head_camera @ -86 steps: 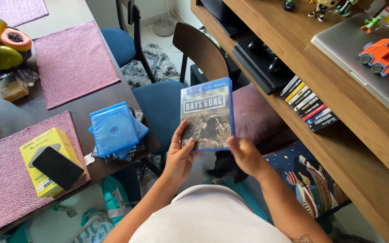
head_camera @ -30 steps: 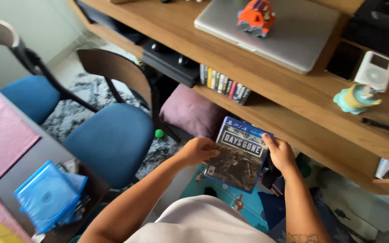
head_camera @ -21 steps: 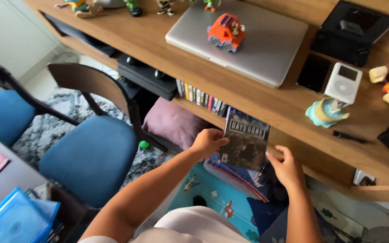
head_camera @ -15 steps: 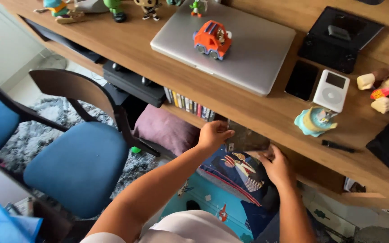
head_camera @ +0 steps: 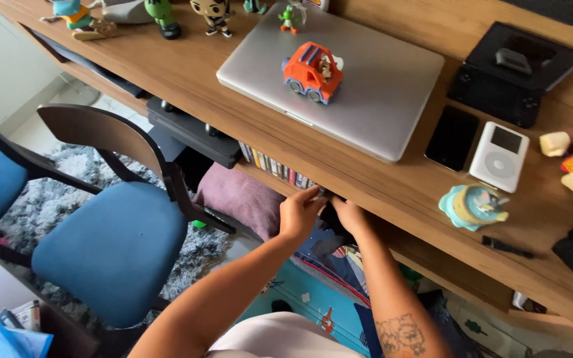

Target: Cleaning PlayStation 4 game discs with a cloth and organizing the cases on a desk.

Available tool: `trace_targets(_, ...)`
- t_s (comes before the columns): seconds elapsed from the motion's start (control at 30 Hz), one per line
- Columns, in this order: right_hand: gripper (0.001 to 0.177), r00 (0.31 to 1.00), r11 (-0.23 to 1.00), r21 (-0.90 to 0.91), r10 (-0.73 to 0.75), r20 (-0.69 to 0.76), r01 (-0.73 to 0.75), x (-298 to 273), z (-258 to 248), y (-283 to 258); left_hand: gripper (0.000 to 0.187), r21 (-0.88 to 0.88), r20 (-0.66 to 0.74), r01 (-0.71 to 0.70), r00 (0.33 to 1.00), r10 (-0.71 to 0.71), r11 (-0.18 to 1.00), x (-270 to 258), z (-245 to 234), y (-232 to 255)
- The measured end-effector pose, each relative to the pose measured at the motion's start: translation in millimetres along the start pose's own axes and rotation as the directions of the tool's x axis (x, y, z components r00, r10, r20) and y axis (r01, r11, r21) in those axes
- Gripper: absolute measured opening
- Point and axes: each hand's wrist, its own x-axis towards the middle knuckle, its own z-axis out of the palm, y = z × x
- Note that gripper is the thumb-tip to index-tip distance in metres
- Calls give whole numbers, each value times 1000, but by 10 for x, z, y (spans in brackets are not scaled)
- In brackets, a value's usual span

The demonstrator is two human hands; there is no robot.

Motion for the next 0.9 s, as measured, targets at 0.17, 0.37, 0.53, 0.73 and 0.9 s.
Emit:
trace_targets(0.17, 41, 1000, 997, -81, -13, 11, 14, 148, 203, 212, 29, 18, -7, 16, 1000, -15, 1000, -8, -91, -19)
trace_targets(0.37, 41, 978, 967, -169, -201, -50, 190, 218, 570, 619, 15, 55, -49, 132, 990, -130, 990, -176, -270, -212)
trace_targets(0.53, 44, 984, 947, -268, -174, 40, 179, -231, 453, 328, 12, 166, 25, 156, 986, -162, 974, -236, -388, -432)
trace_targets(0.73, 71, 943, 961, -269, 28, 332, 66, -676, 329, 224, 18, 120, 173, 93, 978, -113, 988, -417, -599, -402)
trace_targets(0.9, 41, 951, 971, -157, -130, 280, 178, -885, 511, 377, 47, 86, 347, 77, 932, -102, 993, -620, -854, -393)
